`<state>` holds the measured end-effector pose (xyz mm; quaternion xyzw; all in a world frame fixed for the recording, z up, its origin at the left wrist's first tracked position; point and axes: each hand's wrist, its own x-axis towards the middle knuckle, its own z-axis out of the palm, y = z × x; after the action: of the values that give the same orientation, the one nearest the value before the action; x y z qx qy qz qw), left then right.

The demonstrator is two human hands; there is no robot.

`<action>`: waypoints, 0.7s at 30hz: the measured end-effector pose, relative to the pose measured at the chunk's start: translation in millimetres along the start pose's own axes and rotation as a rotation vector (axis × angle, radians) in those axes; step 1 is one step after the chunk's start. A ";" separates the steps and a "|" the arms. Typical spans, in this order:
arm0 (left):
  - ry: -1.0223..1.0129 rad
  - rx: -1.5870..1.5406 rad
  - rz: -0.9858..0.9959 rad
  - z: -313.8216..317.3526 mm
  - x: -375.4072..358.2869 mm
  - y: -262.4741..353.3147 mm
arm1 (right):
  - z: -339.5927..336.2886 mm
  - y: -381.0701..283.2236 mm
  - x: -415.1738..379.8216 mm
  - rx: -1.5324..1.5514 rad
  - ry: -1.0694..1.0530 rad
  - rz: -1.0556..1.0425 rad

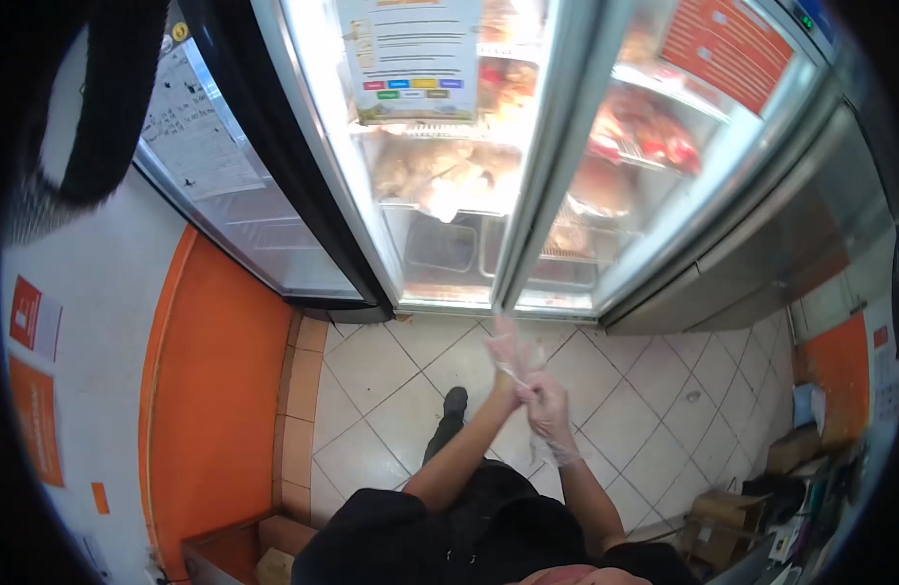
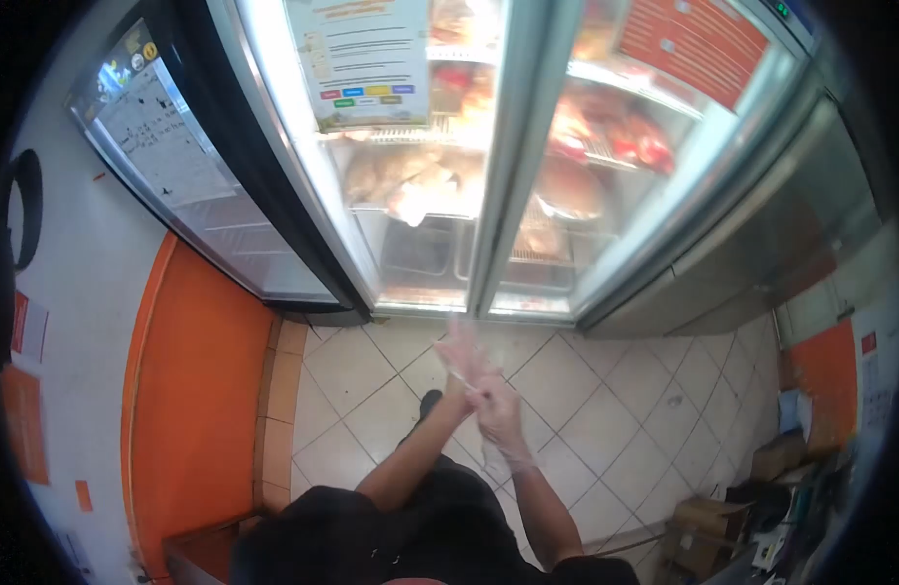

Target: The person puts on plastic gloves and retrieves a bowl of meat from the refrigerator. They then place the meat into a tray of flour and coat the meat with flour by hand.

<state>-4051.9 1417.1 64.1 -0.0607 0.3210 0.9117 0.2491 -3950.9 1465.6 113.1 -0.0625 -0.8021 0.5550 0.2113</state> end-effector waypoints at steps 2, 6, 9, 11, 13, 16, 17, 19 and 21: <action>0.198 -0.293 0.016 -51.4 58.0 27.4 | 42.2 -7.3 44.0 -0.010 -0.187 -0.012; 0.493 -0.320 0.332 -31.9 116.9 147.0 | 84.7 -16.8 151.1 -0.037 -0.458 -0.053; 0.356 -0.468 0.384 -48.2 160.2 184.9 | 61.9 11.0 233.8 0.015 -0.015 0.126; 0.211 -0.181 0.432 -41.2 185.8 194.8 | 29.1 -27.5 309.4 0.242 0.442 0.271; 0.067 -0.021 0.435 -16.5 198.8 198.4 | 1.5 -0.2 368.5 0.238 0.649 0.059; -0.099 0.139 0.416 18.0 214.1 185.4 | -22.5 60.8 415.6 0.076 0.781 -0.047; -0.095 0.166 0.352 34.4 212.3 186.0 | -24.4 61.8 422.5 0.075 0.748 -0.032; -0.078 0.258 0.311 53.3 211.9 160.9 | -23.0 62.3 413.5 0.075 0.692 0.019; 0.009 0.261 0.312 65.2 220.7 146.2 | -30.1 37.4 390.7 0.042 0.666 0.104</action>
<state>-4312.5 1451.0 136.8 0.0183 0.4432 0.8896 0.1093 -4296.3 1636.5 193.0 -0.2768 -0.6733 0.5304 0.4345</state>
